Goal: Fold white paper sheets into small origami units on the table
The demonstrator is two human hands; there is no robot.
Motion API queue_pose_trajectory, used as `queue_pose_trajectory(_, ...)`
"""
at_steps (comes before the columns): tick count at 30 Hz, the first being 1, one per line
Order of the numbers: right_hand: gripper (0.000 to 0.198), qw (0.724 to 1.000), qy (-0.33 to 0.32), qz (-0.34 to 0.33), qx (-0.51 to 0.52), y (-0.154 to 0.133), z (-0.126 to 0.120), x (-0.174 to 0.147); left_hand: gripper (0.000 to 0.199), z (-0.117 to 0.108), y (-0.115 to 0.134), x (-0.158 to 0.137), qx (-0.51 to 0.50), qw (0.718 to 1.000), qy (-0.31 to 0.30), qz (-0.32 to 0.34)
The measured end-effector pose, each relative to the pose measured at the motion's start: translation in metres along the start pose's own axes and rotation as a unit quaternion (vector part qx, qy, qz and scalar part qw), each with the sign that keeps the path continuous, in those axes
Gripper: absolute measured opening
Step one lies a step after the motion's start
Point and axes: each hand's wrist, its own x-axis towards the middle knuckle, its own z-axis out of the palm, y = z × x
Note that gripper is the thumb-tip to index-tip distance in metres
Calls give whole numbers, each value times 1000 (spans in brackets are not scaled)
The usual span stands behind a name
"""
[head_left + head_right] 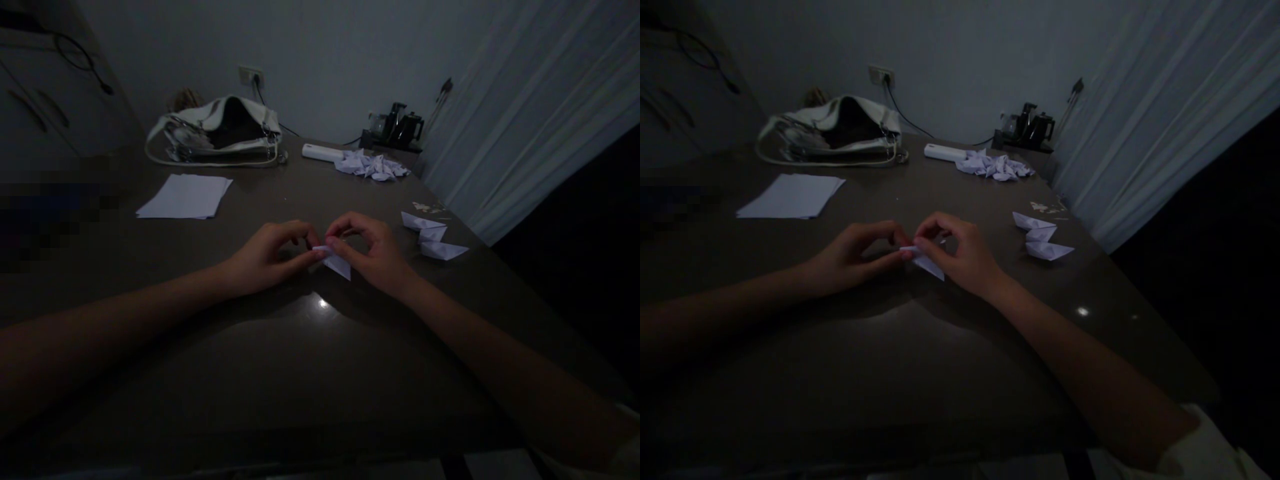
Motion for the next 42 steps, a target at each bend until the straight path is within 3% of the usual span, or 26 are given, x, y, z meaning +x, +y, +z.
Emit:
queue_pose_trajectory(3,15,995,74,67,-3,6,-1,2,17,0,-1,1,35,998,30,38)
queue_pose_trajectory(5,23,988,85,124,20,11,-1,2,14,0,-1,1,56,995,40,69)
queue_pose_trajectory(9,34,968,53,224,95,16,2,2,9,-2,1,2,76,991,44,103)
queue_pose_trajectory(15,25,913,15,315,259,7,4,1,9,-2,1,1,80,990,36,107)
queue_pose_trajectory(19,30,898,0,314,308,2,3,1,9,-1,0,2,76,991,37,107)
queue_pose_trajectory(28,35,903,-73,277,321,0,9,0,12,0,0,2,64,994,43,74)
queue_pose_trajectory(34,33,915,-78,240,314,-2,9,-2,14,0,0,3,65,996,41,37)
queue_pose_trajectory(42,52,897,-135,221,357,-3,8,-2,14,1,-2,2,48,995,70,48)
